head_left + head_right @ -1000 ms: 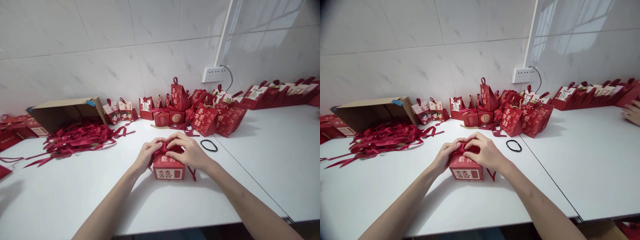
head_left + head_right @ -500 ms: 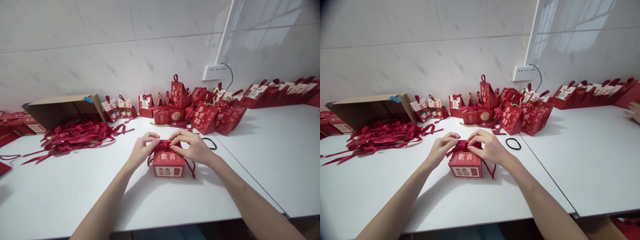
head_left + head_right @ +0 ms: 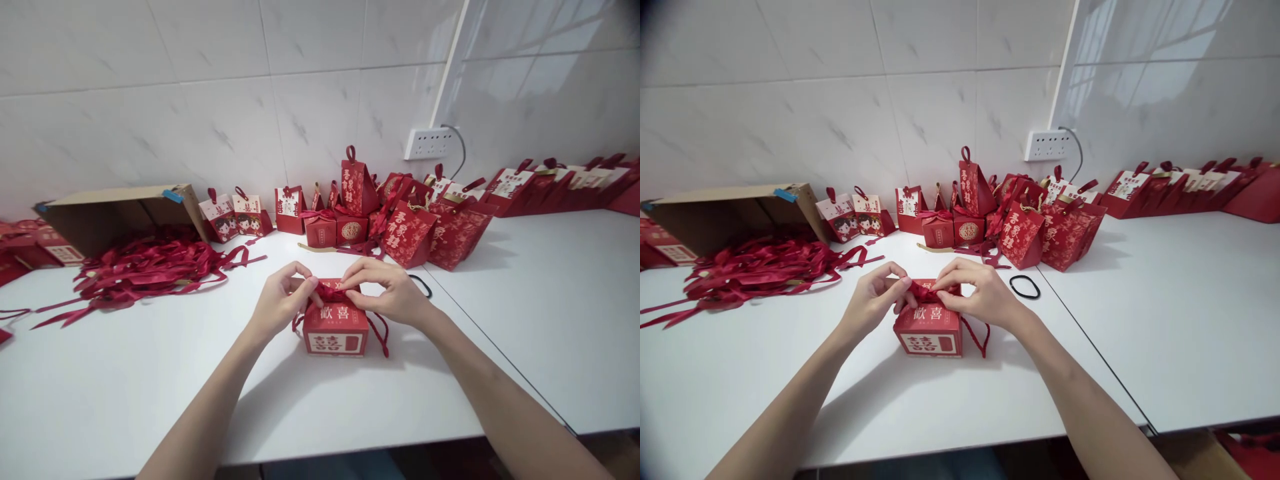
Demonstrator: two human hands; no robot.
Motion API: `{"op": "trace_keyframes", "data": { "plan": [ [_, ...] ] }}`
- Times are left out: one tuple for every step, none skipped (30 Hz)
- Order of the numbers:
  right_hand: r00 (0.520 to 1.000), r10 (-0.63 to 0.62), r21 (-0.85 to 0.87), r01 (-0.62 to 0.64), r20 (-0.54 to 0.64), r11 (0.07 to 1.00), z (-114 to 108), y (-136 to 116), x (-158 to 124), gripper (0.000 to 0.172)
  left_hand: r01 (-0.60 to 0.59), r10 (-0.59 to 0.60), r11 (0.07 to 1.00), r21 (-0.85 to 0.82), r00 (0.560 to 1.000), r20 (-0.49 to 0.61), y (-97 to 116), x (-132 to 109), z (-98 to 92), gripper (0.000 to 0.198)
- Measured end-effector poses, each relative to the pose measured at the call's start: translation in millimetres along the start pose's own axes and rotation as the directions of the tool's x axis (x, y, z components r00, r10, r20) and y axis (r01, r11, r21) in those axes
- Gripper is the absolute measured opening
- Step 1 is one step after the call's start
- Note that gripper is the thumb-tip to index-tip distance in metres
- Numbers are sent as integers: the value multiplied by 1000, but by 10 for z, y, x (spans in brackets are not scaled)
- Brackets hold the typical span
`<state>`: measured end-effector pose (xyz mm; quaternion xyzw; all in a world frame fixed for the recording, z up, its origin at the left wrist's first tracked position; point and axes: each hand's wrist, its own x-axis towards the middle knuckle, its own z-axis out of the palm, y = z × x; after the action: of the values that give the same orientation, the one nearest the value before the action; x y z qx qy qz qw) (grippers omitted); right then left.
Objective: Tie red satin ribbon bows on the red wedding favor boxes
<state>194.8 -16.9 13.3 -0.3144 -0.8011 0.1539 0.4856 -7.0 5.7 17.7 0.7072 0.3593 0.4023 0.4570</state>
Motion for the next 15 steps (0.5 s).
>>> {"op": "trace_keyframes", "data": {
  "plan": [
    [1000,-9,9,9,8,1000,1,-6,0,13,-20,21,1000,16,1000,-14,-7,2,-1,23],
    [1000,-21,15,21,19,1000,3,-8,-1,13,-39,40,999,36,999,-27,-17,4,-5,22],
    [999,-33,18,32,31,999,6,-7,-3,13,-55,57,997,59,998,-37,-29,6,-10,22],
    [998,-40,18,39,44,999,8,-4,-5,14,-68,72,994,83,996,-46,-41,8,-16,21],
    [998,-41,14,40,57,999,11,-2,-7,14,-80,86,991,106,995,-53,-51,10,-23,21],
    [997,-38,9,37,68,999,13,-1,-8,14,-91,99,988,129,993,-59,-60,11,-28,21],
    [996,-32,2,32,78,999,14,-3,-9,14,-105,115,983,149,991,-63,-65,11,-33,21],
    [996,-25,-5,25,89,1000,13,-9,-10,14,-119,131,979,167,989,-64,-68,10,-35,22],
    [995,-17,-12,19,101,1000,12,-17,-11,14,-133,147,974,184,987,-64,-68,8,-36,22],
    [994,-11,-17,13,113,1000,10,-25,-12,14,-143,158,969,200,985,-64,-67,5,-35,22],
    [992,-5,-22,8,125,1000,8,-33,-13,14,-148,165,966,214,984,-63,-66,2,-34,22],
    [991,1,-25,2,136,1000,7,-39,-14,14,-149,166,962,228,984,-60,-66,0,-33,22],
    [989,6,-27,-2,147,1000,6,-41,-17,14,-149,167,960,238,984,-56,-68,-2,-32,21],
    [988,12,-30,-7,156,1000,7,-40,-20,14,-153,169,958,244,984,-50,-72,-3,-32,21],
    [986,18,-32,-13,165,999,7,-35,-25,13,-164,178,956,245,983,-39,-79,-2,-33,20]
  ]
}}
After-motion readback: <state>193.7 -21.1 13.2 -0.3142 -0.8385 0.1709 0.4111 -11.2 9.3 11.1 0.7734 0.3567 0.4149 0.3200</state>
